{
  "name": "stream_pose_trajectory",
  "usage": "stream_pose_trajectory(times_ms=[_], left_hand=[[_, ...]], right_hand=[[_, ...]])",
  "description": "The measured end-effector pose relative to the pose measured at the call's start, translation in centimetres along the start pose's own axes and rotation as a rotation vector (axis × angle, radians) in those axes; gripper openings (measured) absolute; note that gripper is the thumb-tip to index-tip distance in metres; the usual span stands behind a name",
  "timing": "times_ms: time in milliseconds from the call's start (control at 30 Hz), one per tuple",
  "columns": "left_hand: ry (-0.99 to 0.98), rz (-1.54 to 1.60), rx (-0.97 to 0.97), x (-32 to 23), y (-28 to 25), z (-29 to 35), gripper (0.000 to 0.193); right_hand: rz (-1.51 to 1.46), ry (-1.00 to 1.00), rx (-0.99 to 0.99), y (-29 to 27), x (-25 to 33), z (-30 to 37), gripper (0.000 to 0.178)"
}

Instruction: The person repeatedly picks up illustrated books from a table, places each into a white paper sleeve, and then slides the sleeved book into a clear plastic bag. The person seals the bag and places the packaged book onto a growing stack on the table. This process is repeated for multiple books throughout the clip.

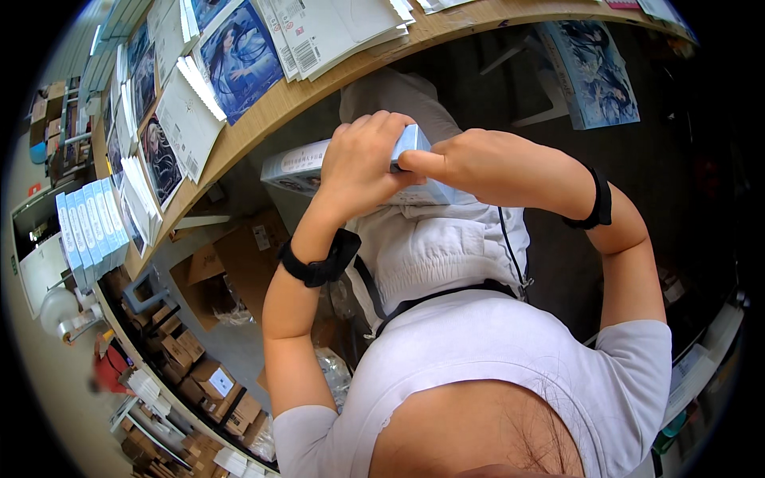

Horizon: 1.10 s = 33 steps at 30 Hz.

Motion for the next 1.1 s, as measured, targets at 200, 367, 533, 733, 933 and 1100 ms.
stream_pose_trajectory(times_ms=[200,367,533,733,933,1100], left_hand=[[0.009,0.015,0.013,0.3,0.1,-0.1,0.054],[-0.014,0.015,0.032,0.2,-0.4,-0.1,0.053],[-0.019,0.061,0.032,1.1,-0.5,0.2,0.055],[-0.039,0.076,0.024,1.3,-0.8,0.2,0.054],[-0.064,0.123,0.04,2.0,-0.6,0.2,0.053],[-0.022,0.149,0.005,2.0,-0.7,0.0,0.053]], right_hand=[[-0.062,-0.132,-0.075,1.0,-1.3,0.4,0.057],[-0.117,-0.11,-0.205,1.7,-2.3,0.9,0.065],[-0.085,-0.173,-0.334,2.1,-2.6,0.6,0.063],[-0.004,-0.341,-0.52,3.0,-3.3,0.1,0.056],[0.092,-0.258,-0.339,6.5,-6.3,1.1,0.057],[0.055,-0.198,-0.301,8.3,-8.0,2.8,0.051]])
Point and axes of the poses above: each hand's wrist, its own z-axis away from the middle knuckle, its own y-axis out of the palm, x = y × z, the point moved 6 cm from there along -z, towards the middle knuckle, and after that the axes turned 13 degrees about -z, right-handed, at the moved point
